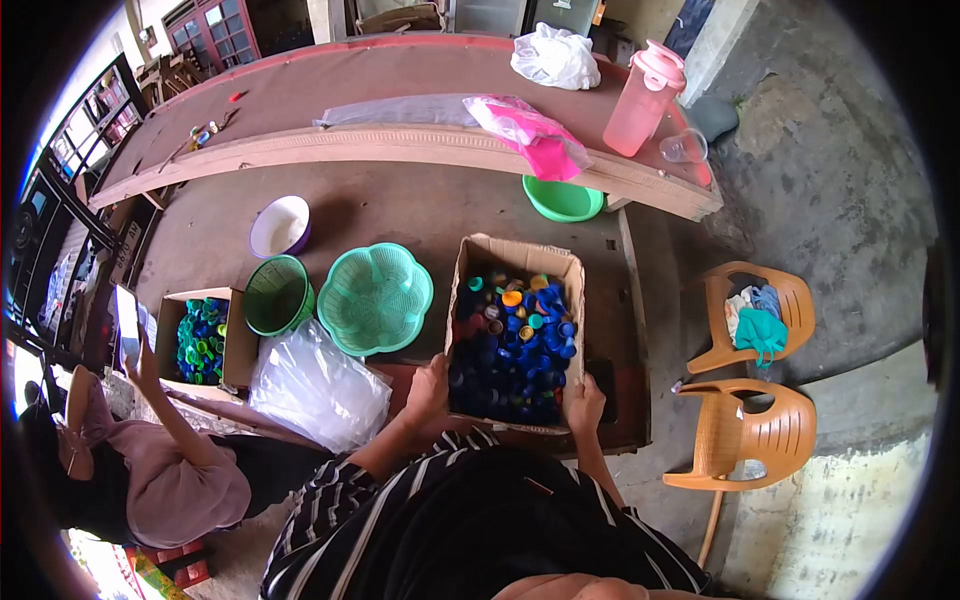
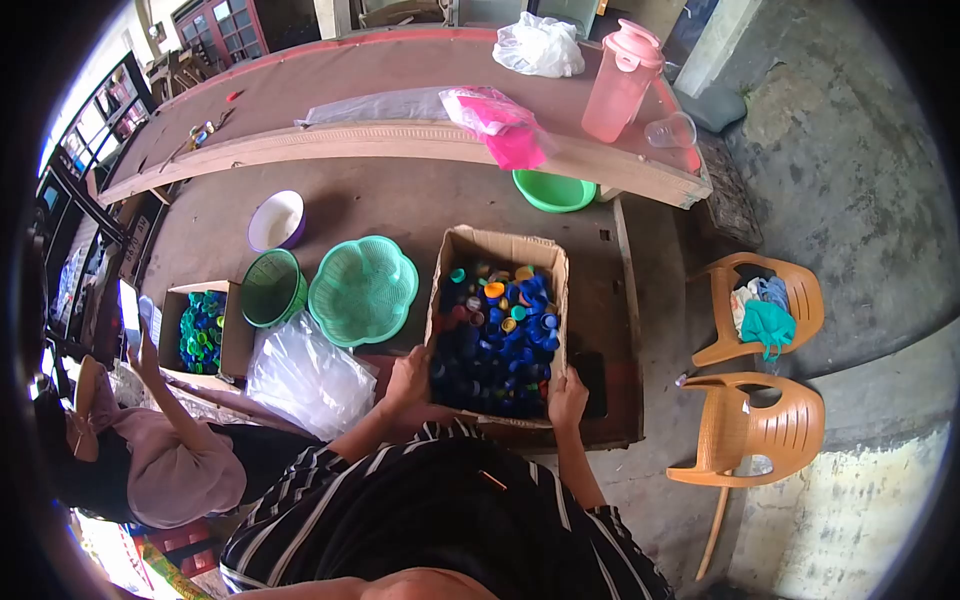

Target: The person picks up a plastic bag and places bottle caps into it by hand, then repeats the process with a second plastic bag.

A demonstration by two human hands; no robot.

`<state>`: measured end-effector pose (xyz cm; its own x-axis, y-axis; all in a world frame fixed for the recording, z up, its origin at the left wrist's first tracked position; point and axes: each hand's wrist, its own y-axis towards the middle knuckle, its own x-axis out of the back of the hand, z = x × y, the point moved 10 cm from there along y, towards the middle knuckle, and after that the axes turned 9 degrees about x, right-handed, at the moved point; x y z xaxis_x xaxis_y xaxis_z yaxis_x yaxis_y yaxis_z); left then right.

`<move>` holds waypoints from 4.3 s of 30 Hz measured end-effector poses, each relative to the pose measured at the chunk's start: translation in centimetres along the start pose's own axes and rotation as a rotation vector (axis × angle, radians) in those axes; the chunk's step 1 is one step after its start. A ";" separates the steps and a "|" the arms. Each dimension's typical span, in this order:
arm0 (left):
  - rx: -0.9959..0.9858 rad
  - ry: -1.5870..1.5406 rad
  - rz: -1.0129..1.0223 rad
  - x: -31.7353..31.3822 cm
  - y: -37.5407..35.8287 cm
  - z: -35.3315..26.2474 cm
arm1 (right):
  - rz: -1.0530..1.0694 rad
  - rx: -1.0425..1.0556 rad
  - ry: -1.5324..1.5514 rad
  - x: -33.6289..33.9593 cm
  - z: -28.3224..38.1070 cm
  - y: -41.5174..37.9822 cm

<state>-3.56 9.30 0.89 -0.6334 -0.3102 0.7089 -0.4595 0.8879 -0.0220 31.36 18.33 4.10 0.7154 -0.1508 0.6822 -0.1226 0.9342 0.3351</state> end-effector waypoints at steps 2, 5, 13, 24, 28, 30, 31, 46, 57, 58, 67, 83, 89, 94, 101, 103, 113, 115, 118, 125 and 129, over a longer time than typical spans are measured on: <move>-0.076 0.003 -0.049 0.7 1.1 -1.1 | -0.019 0.046 -0.029 0.2 1.4 1.2; -0.038 -0.153 -0.025 4.9 -2.5 -4.6 | -0.120 0.032 0.012 3.4 3.8 -1.2; -0.059 -0.085 -0.006 2.3 0.3 -3.1 | 0.036 -0.046 -0.012 0.6 1.8 0.6; 0.017 -0.167 0.004 2.9 -1.6 -2.2 | -0.049 0.005 -0.008 1.6 2.2 -0.5; -0.097 -0.177 0.008 2.6 -0.2 -2.8 | 0.054 -0.019 -0.004 0.9 1.8 0.1; -0.144 -0.170 0.009 3.0 0.4 -3.2 | 0.043 -0.015 0.000 1.6 3.4 0.8; -0.127 -0.181 -0.017 4.2 0.5 -4.1 | 0.015 -0.010 -0.004 2.5 4.9 1.3; -0.150 -0.188 -0.120 5.6 1.1 -4.8 | -0.077 0.065 -0.018 2.4 5.4 2.0; -0.104 -0.116 0.008 2.8 2.5 -4.5 | -0.100 -0.105 0.009 2.8 2.8 -0.9; -0.112 -0.092 0.042 2.1 3.7 -4.7 | -0.090 -0.152 0.009 2.7 2.7 -1.0; -0.436 0.330 0.109 -2.6 20.0 -9.9 | -0.124 -0.280 0.182 -2.8 2.8 -1.2; -0.063 -0.124 -0.219 1.2 2.6 -6.8 | -0.126 0.070 -0.592 1.9 -3.4 18.9; 0.088 -0.260 0.158 -7.5 0.4 -2.4 | 0.267 -0.080 -0.523 -1.9 -7.9 21.5; 0.037 -0.025 0.028 -2.5 7.8 -1.5 | 0.271 -0.149 -0.553 2.7 -0.9 17.9; -0.147 0.185 -0.333 7.3 13.6 -6.1 | 0.421 -0.220 -0.333 1.9 6.5 1.6; -0.097 0.170 -0.357 7.1 12.3 -6.3 | 0.532 -0.091 -0.252 -2.0 7.1 -4.8; 0.064 -0.195 -0.337 -0.4 -3.4 3.1 | 0.276 0.331 -0.334 -0.6 7.4 7.1; 0.392 -0.525 0.164 -0.5 -4.9 0.1 | 0.324 0.302 -0.142 -4.3 3.2 8.7; 0.581 -0.655 0.425 -4.5 -6.0 1.9 | 0.629 0.156 -0.360 -7.8 0.4 9.5; 0.507 -0.330 0.211 0.7 -2.2 5.0 | 0.463 0.244 -0.404 -4.2 4.2 4.9; 0.188 -0.217 0.097 3.9 1.0 2.3 | 0.368 0.192 -0.368 -2.7 5.2 2.4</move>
<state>-7.87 8.19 1.99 -0.7891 -0.3101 0.5303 -0.4844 0.8449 -0.2267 25.57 19.32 6.43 0.3183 0.0387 0.9472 -0.4666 0.8761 0.1210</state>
